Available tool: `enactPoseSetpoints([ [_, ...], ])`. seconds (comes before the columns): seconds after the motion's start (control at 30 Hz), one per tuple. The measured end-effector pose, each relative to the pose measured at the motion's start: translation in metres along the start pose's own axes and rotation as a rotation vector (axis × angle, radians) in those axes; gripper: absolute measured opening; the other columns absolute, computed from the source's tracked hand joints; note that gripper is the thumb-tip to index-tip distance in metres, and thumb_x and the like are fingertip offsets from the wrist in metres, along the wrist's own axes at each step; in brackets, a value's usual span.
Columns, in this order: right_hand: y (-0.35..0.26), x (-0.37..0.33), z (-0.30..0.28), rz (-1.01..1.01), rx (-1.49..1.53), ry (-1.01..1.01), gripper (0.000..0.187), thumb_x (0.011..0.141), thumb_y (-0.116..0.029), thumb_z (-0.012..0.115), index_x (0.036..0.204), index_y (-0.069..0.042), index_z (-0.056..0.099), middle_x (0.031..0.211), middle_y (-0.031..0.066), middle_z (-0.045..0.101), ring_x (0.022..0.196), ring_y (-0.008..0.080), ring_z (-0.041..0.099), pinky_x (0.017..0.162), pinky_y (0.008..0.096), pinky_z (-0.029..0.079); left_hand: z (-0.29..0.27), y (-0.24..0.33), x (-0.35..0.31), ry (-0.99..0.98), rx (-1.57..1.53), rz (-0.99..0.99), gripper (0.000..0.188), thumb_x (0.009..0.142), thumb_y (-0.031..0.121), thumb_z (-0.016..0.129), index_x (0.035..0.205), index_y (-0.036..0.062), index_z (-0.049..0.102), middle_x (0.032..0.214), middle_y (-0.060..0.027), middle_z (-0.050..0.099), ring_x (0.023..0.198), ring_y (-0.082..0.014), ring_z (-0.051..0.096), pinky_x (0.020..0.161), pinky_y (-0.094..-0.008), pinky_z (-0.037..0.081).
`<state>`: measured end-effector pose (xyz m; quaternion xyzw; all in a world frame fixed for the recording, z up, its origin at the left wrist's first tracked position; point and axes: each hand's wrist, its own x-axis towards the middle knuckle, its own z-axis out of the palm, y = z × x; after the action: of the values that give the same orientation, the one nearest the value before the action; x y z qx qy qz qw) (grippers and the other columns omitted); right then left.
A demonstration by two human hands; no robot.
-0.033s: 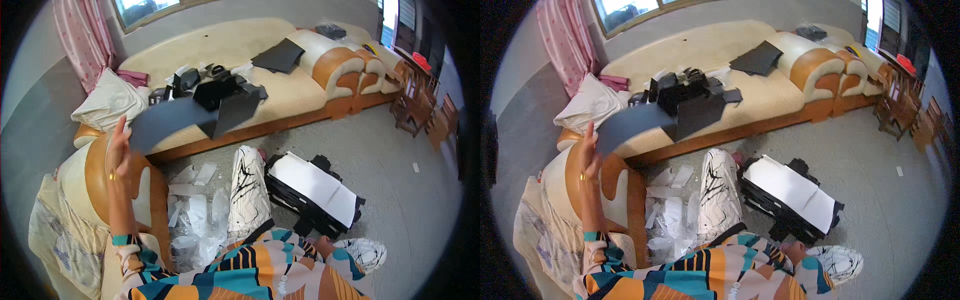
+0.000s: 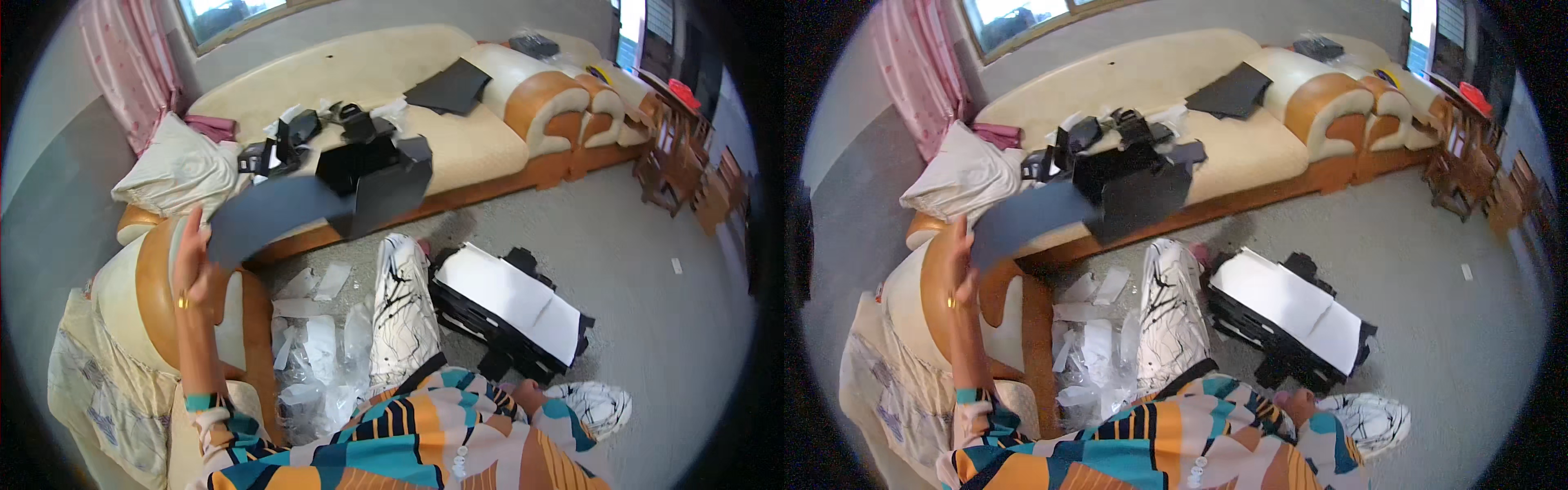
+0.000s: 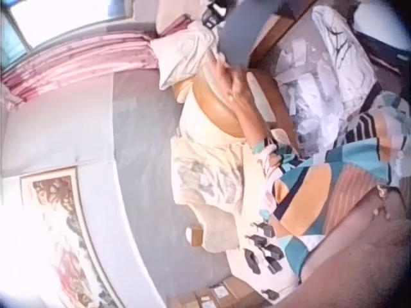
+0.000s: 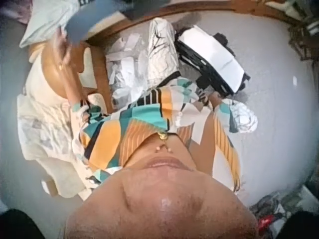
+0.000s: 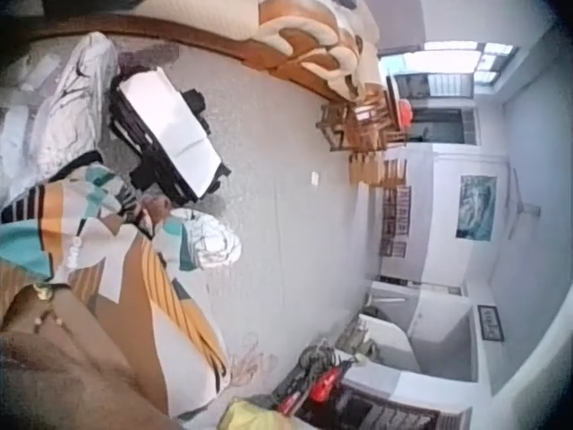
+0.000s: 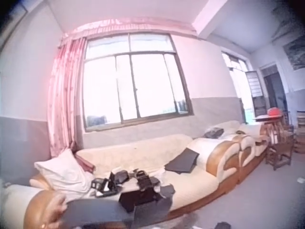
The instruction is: The recorder is folding and assembling black cardboard or plastic sheets and organizing papers and packaging materials.
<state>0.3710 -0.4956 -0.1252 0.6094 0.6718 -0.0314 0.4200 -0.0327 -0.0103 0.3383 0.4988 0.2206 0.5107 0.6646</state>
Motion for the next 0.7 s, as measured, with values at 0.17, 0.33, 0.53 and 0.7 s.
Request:
enactPoseSetpoints([
  [0.17, 0.046, -0.024, -0.055, -0.116, 0.548, 0.097, 0.037, 0.082, -0.016, 0.05, 0.119, -0.014, 0.048, 0.09, 0.0112, 0.065, 0.076, 0.0258, 0.065, 0.055, 0.0415, 0.05, -0.074, -0.067, -0.07, 0.081, 0.023, -0.204, 0.056, 0.072, 0.003, 0.061, 0.125, 0.0018, 0.041, 0.117, -0.0051, 0.05, 0.109, -0.018, 0.048, 0.093, -0.0288, 0.038],
  [0.33, 0.021, 0.005, -0.02, -0.067, 0.468, -0.104, 0.035, 0.08, -0.015, 0.052, 0.115, -0.013, 0.052, 0.085, 0.0103, 0.066, 0.075, 0.0258, 0.065, 0.056, 0.0394, 0.05, -0.022, -0.1, -0.093, -0.047, 0.348, -0.288, 0.023, 0.07, -0.007, 0.053, 0.09, 0.0001, 0.061, 0.073, 0.0033, 0.05, 0.067, -0.0051, 0.046, 0.063, -0.0167, 0.036],
  [0.53, -0.001, 0.048, 0.041, 0.021, 0.401, -0.583, 0.043, 0.069, -0.04, 0.065, 0.102, -0.012, 0.061, 0.098, 0.0078, 0.063, 0.09, 0.0261, 0.062, 0.067, 0.0417, 0.049, -0.025, -0.116, -0.083, -0.153, 0.796, -0.093, 0.029, 0.072, -0.01, 0.047, 0.095, 0.0002, 0.061, 0.076, 0.0039, 0.053, 0.066, -0.0044, 0.045, 0.06, -0.0162, 0.034],
  [0.7, 0.02, 0.022, 0.021, 0.067, 0.455, -0.486, 0.035, 0.07, -0.037, 0.063, 0.095, -0.012, 0.062, 0.092, 0.0075, 0.063, 0.085, 0.0255, 0.062, 0.064, 0.0405, 0.048, 0.014, -0.122, -0.103, -0.307, 1.756, 0.491, 0.047, 0.07, -0.009, 0.042, 0.115, 0.0033, 0.05, 0.117, -0.0208, 0.046, 0.108, -0.0348, 0.045, 0.091, -0.041, 0.035],
])
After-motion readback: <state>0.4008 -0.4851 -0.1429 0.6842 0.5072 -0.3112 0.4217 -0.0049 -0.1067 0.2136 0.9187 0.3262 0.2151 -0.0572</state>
